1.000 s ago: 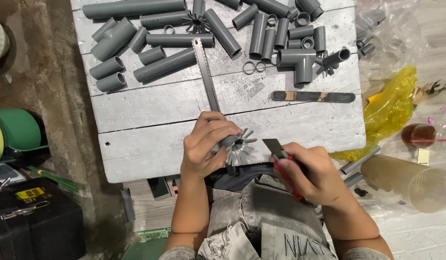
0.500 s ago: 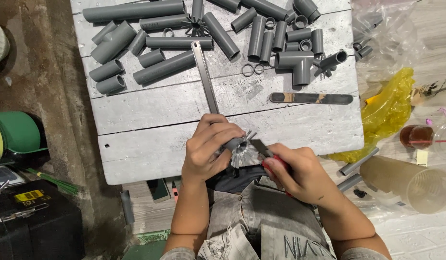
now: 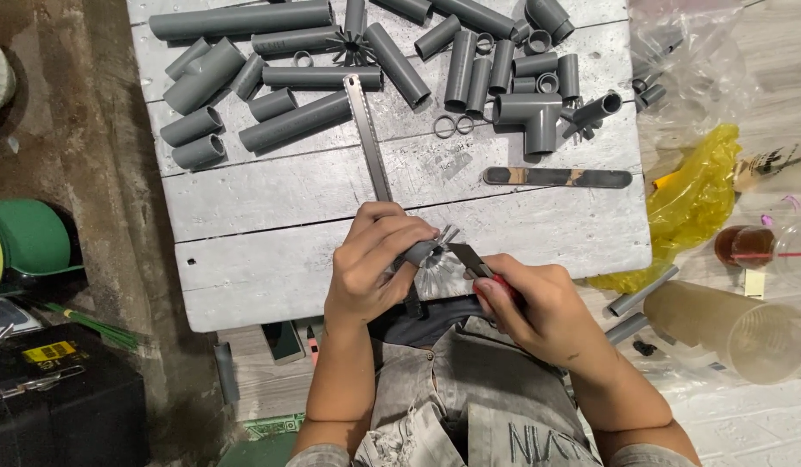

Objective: Trimming and cleaning the edges of a gear-shaped PVC component using a utility knife.

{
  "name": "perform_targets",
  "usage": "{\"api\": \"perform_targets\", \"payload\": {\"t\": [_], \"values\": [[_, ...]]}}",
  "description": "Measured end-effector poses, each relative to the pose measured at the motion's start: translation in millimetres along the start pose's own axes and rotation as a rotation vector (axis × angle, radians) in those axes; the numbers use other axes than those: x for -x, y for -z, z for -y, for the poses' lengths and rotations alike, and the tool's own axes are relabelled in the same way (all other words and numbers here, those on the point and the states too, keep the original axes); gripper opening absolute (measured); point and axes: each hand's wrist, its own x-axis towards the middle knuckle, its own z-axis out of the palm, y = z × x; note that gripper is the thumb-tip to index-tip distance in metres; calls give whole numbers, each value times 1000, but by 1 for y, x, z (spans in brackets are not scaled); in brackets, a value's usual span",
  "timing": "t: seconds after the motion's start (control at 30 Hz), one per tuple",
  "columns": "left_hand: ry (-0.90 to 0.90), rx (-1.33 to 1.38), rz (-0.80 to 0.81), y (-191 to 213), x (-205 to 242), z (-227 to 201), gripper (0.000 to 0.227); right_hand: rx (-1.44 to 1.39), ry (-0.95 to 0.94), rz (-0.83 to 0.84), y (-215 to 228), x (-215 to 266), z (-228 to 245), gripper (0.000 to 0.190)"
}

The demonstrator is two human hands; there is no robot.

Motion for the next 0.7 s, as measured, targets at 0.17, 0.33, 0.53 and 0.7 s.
{"api": "perform_targets", "payload": {"t": [0.17, 0.33, 0.53, 0.7], "values": [[18, -14, -5, -1, -2, -5, 19, 31, 0, 10, -1, -2, -1, 18], [30, -23, -1, -1, -2, -6, 20, 95, -19, 0, -2, 1, -5, 19], [64, -15, 27, 0, 3, 1, 19, 205, 19, 1, 1, 1, 0, 19], [77, -22, 24, 0, -1, -2, 22, 235, -26, -18, 3, 8, -3, 22]]}}
